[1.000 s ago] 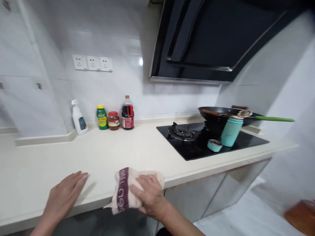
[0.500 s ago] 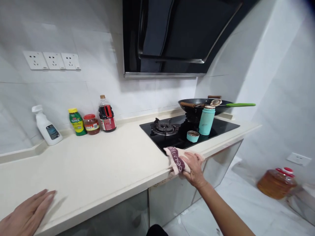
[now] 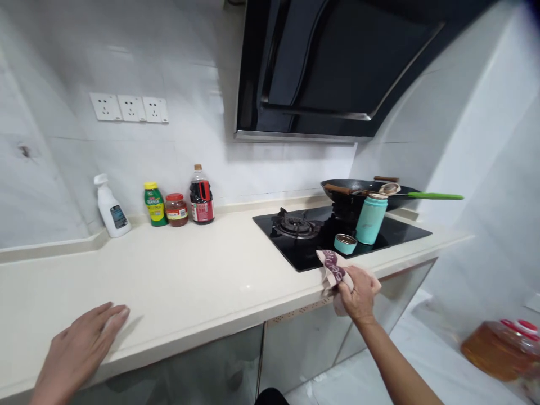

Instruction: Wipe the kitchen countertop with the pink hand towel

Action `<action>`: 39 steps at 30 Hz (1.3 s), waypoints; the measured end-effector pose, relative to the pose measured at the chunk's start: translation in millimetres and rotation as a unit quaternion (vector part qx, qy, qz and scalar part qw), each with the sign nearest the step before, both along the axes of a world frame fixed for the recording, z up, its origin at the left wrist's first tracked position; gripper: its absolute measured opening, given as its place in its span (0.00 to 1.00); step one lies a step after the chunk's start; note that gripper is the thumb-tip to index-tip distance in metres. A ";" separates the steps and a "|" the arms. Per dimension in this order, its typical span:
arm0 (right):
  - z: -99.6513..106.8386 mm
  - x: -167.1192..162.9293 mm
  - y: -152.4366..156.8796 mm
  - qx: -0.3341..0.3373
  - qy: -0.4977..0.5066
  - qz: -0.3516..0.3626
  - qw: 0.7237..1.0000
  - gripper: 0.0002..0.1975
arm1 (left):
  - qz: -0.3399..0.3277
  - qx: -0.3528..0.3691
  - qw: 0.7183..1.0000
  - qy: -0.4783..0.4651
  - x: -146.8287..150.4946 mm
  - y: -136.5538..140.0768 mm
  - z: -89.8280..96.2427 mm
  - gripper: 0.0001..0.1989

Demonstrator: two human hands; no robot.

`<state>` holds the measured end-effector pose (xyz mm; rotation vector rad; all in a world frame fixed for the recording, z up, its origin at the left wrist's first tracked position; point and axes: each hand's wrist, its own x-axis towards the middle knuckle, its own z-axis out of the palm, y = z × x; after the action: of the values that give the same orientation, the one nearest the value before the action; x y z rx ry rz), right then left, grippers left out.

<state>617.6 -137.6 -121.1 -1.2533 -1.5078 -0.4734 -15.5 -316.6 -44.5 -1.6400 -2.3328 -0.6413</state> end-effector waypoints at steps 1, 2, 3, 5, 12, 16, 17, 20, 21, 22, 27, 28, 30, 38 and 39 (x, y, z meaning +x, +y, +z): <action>0.1 -16.2 -4.1 0.007 -0.002 0.002 1.000 0.17 | -0.004 -0.011 1.000 -0.008 1.6 -0.4 1.0 0.24; 0.0 -34.1 -9.3 0.011 -0.008 0.010 1.000 0.17 | -0.005 -0.020 1.000 -0.016 3.3 -0.8 2.3 0.24; -0.1 -53.6 -15.8 0.013 -0.017 0.021 1.000 0.16 | -0.001 -0.025 0.999 -0.024 5.1 -1.2 3.7 0.24; 0.6 -96.7 -32.1 0.002 -0.043 0.054 0.998 0.16 | 0.004 -0.023 0.999 -0.034 9.4 -2.3 6.4 0.25; 33.8 -251.8 -104.4 -0.088 -0.158 0.214 0.960 0.25 | -0.001 -0.019 0.999 -0.031 25.6 -11.4 13.2 0.25; 66.8 -309.8 -119.6 -0.158 -0.207 0.291 0.921 0.23 | 0.000 -0.023 0.999 -0.030 31.4 -17.1 18.0 0.24; 73.7 -321.8 -117.6 -0.172 -0.210 0.310 0.911 0.21 | 0.002 -0.023 0.999 -0.030 32.7 -18.3 19.1 0.24; 88.4 -354.8 -104.3 -0.203 -0.216 0.366 0.882 0.17 | 0.004 -0.023 0.999 -0.036 35.4 -21.3 21.8 0.25; 91.5 -363.3 -99.1 -0.207 -0.220 0.383 0.873 0.16 | 0.004 -0.023 0.999 -0.042 35.5 -22.3 22.3 0.25; 94.0 -369.1 -94.1 -0.207 -0.226 0.400 0.864 0.16 | 0.002 -0.021 0.999 -0.049 35.2 -23.4 22.7 0.25; 101.2 -328.9 -63.4 -0.188 -0.254 0.462 0.829 0.20 | -0.030 0.081 0.995 -0.042 38.6 -29.7 29.3 0.23; 100.2 -305.9 -52.9 -0.189 -0.246 0.453 0.836 0.22 | -0.048 0.104 0.993 -0.028 43.8 -30.1 32.9 0.23; 92.3 -250.8 -26.4 -0.205 -0.208 0.385 0.875 0.27 | -0.093 0.116 0.989 -0.005 61.9 -27.9 42.1 0.22; 10.6 -88.1 54.2 -0.240 -0.197 0.119 0.943 0.35 | -0.229 -0.169 0.956 -0.067 162.6 18.7 56.3 0.40; 4.6 -85.3 54.3 -0.243 -0.211 0.131 0.938 0.34 | -0.238 -0.186 0.951 -0.071 171.9 27.0 53.7 0.42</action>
<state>532.3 -83.2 -116.5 -1.3435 -2.2236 -0.1993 156.3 -289.6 9.2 -2.4454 -2.2637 -0.4228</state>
